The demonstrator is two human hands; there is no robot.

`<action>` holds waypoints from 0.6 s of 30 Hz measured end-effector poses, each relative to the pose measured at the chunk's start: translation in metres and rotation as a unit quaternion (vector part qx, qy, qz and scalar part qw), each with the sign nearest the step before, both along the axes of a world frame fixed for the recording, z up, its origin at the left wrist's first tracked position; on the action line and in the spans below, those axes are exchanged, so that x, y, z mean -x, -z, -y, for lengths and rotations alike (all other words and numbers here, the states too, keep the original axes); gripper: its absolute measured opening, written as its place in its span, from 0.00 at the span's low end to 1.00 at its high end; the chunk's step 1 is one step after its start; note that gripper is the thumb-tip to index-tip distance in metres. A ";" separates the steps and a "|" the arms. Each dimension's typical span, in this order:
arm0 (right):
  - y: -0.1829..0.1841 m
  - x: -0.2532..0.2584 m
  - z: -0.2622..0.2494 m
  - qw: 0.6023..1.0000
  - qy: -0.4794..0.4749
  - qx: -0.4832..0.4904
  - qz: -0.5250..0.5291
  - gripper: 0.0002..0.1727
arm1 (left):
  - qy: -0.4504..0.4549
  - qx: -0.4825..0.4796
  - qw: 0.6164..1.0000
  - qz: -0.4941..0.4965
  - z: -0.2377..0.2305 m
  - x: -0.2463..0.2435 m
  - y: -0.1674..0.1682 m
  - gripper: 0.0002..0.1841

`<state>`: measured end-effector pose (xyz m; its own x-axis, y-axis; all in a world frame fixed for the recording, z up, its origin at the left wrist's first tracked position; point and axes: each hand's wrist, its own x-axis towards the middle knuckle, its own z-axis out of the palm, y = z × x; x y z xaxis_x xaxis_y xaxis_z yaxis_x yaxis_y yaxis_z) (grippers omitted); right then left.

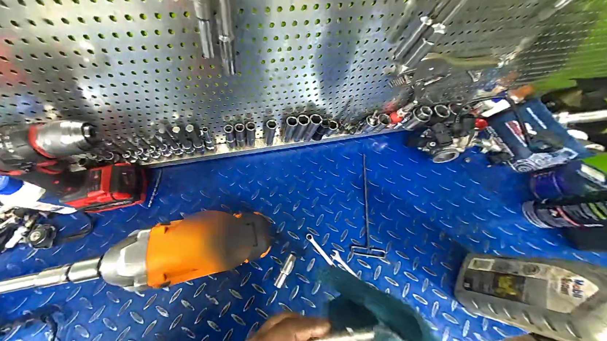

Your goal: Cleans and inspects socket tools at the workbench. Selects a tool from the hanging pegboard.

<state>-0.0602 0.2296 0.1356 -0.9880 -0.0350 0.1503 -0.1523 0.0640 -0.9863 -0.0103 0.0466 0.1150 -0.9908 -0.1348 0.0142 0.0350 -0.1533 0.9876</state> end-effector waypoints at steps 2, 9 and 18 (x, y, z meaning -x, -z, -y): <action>0.000 0.014 -0.005 0.997 0.055 0.026 0.055 0.10 | -0.036 -0.047 0.998 0.000 -0.002 0.007 0.002 0.14; 0.025 0.038 -0.047 0.944 -0.103 -0.270 0.159 0.34 | -0.020 -0.059 0.997 -0.039 0.007 0.021 0.004 0.17; -0.014 0.036 -0.009 0.947 -0.228 0.177 0.142 0.23 | 0.017 -0.002 0.996 -0.090 0.009 0.029 0.002 0.18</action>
